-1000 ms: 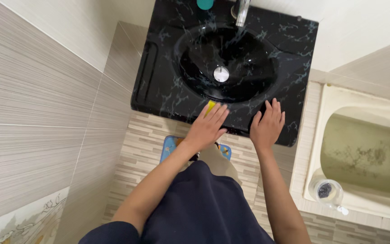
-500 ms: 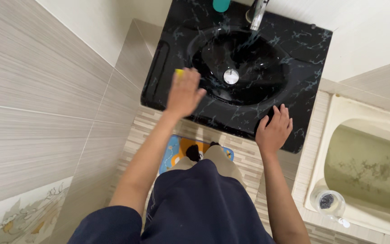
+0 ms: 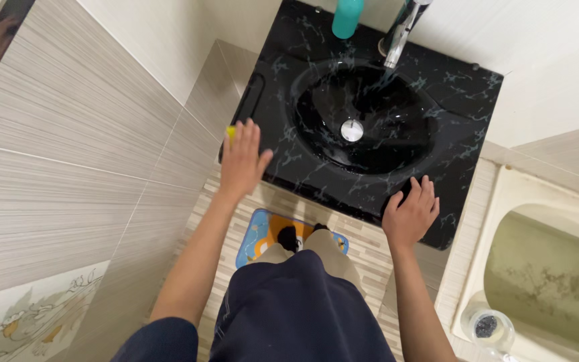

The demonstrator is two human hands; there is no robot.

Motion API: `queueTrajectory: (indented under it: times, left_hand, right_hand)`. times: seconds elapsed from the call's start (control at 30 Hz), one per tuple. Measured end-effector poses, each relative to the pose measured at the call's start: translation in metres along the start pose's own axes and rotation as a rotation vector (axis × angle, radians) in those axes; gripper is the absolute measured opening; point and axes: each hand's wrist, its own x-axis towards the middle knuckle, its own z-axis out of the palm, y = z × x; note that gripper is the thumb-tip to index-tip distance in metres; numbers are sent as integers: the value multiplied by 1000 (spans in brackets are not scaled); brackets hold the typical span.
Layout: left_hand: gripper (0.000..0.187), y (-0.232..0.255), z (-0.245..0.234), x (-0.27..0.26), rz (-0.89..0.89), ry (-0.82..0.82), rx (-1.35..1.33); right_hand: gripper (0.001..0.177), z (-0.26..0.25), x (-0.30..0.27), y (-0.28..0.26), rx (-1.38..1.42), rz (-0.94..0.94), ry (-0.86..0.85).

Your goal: The person cleans a black marble bathroom sink using a yellow sponge. They wipe the sink basin, the surrounding countertop, and the faucet area repeatedly. A teal soap dispenser is visible on the counter but is not moved.

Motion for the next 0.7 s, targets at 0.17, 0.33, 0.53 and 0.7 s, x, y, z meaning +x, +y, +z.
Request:
queueTrajectory:
  times: [0.17,0.33,0.53,0.7]
  left_hand:
    - [76,15,15,56,-5,15,-9]
    - [77,90,21,35,129,-165,-47]
    - [86,92,8,-38,181,-183,-31]
    - [87,19,8,-16,-76,-72,53]
  right_hand:
    - [43,0,-3,3,-8,-9,-19]
    - [42,1,-3,3,-12,-13,-23]
    - [42,1,-2,3,-7,4,-16]
    - [42,2,0,1,-14,11,3]
